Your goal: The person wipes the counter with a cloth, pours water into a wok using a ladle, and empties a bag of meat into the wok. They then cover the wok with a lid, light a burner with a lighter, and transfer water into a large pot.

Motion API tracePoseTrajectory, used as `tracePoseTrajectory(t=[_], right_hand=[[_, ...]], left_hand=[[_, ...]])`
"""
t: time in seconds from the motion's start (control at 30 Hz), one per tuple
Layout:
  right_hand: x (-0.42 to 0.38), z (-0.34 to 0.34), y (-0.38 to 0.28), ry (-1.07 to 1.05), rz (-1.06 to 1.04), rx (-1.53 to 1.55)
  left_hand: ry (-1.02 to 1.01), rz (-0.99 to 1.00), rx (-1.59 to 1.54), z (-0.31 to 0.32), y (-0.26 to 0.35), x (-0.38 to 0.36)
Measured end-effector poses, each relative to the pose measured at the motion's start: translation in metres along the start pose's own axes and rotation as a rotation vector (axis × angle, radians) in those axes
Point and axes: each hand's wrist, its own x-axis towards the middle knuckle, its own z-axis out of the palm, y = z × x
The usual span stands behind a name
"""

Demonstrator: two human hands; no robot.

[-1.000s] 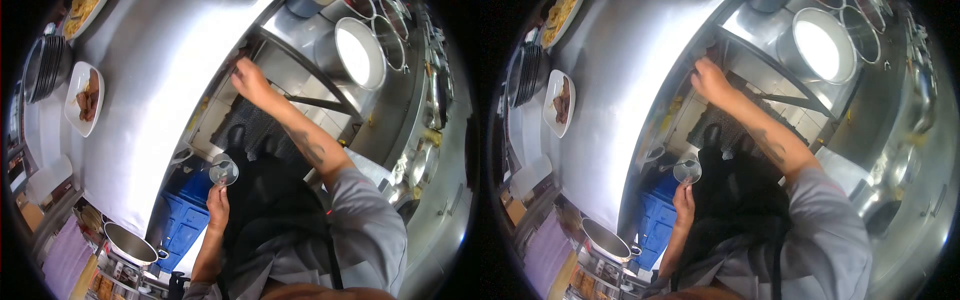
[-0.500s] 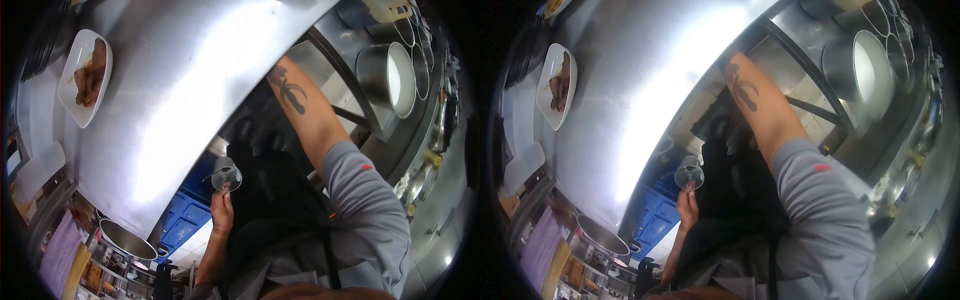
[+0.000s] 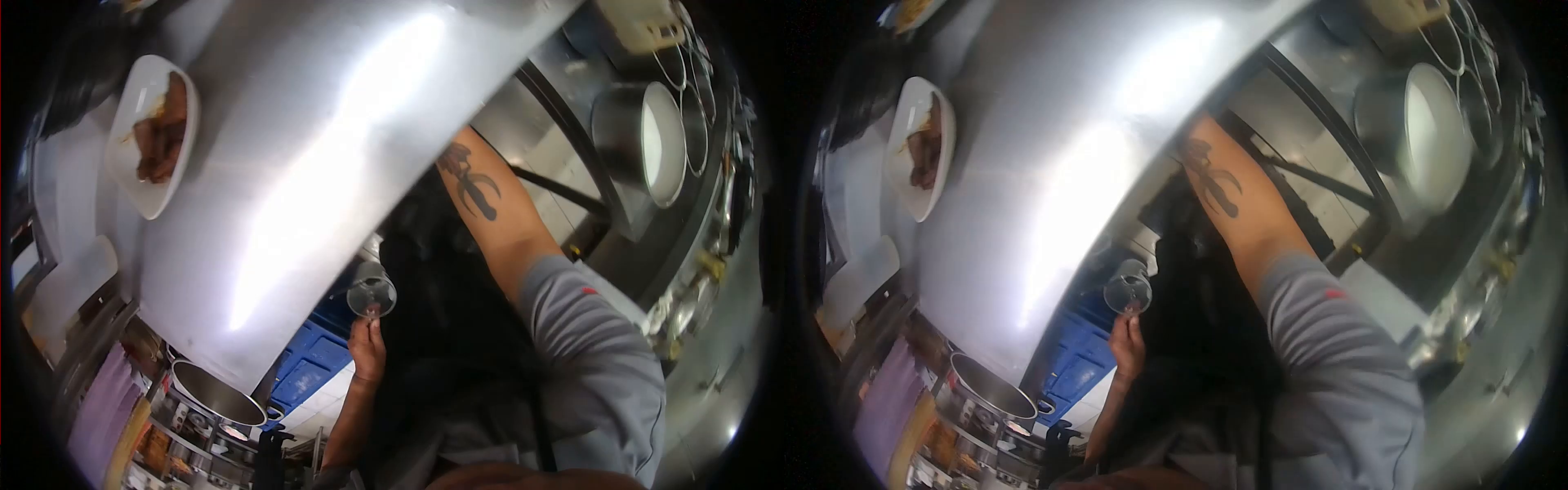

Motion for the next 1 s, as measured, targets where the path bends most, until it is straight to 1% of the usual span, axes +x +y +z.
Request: tracePoseTrajectory(t=[0.1, 0.17, 0.27, 0.37, 0.5, 0.57, 0.6, 0.67, 0.7, 0.73, 0.8, 0.83, 0.9, 0.97, 1.0], right_hand=[[-0.011, -0.003, 0.005, 0.003, -0.012, -0.008], [-0.018, -0.007, 0.008, -0.003, -0.013, -0.008], [-0.025, -0.010, 0.013, -0.011, -0.011, -0.003], [-0.027, -0.015, 0.014, -0.007, -0.022, 0.018], [-0.029, -0.022, 0.013, 0.068, -0.055, 0.112], [-0.029, -0.037, 0.005, 0.150, -0.095, 0.275], [-0.032, -0.048, -0.001, 0.192, -0.121, 0.376], [-0.048, -0.066, -0.012, 0.266, -0.146, 0.734], [-0.060, -0.078, -0.015, 0.273, -0.146, 0.864], [-0.077, -0.093, -0.018, 0.221, -0.090, 0.878], [-0.117, -0.122, -0.011, 0.000, 0.065, 0.634], [-0.132, -0.149, -0.016, 0.048, 0.089, 0.708], [-0.155, -0.187, -0.020, 0.147, 0.137, 0.851], [-0.176, -0.241, -0.021, 0.108, 0.258, 0.907], [-0.183, -0.273, -0.022, 0.086, 0.248, 0.847]], left_hand=[[0.035, 0.059, 0.079, -0.001, -0.003, 0.000], [0.043, 0.085, 0.077, -0.002, -0.006, -0.001], [0.046, 0.052, 0.063, -0.007, -0.002, -0.005], [0.087, 0.063, -0.031, -0.004, 0.000, -0.004], [0.081, 0.067, 0.031, -0.005, 0.006, -0.007], [0.061, 0.079, 0.032, -0.005, 0.010, -0.006], [0.059, 0.096, 0.039, -0.003, 0.005, -0.008], [0.005, 0.089, 0.056, -0.002, 0.019, -0.009], [0.001, 0.088, 0.064, -0.001, 0.024, -0.005], [-0.025, 0.140, 0.062, -0.003, 0.027, -0.003], [-0.062, 0.097, 0.095, -0.002, 0.031, -0.001], [-0.078, 0.072, 0.117, -0.001, 0.035, -0.004], [-0.090, 0.092, 0.041, 0.003, 0.043, 0.001], [-0.104, 0.099, -0.022, 0.011, 0.051, 0.006], [-0.109, 0.096, -0.043, 0.017, 0.051, 0.008]])
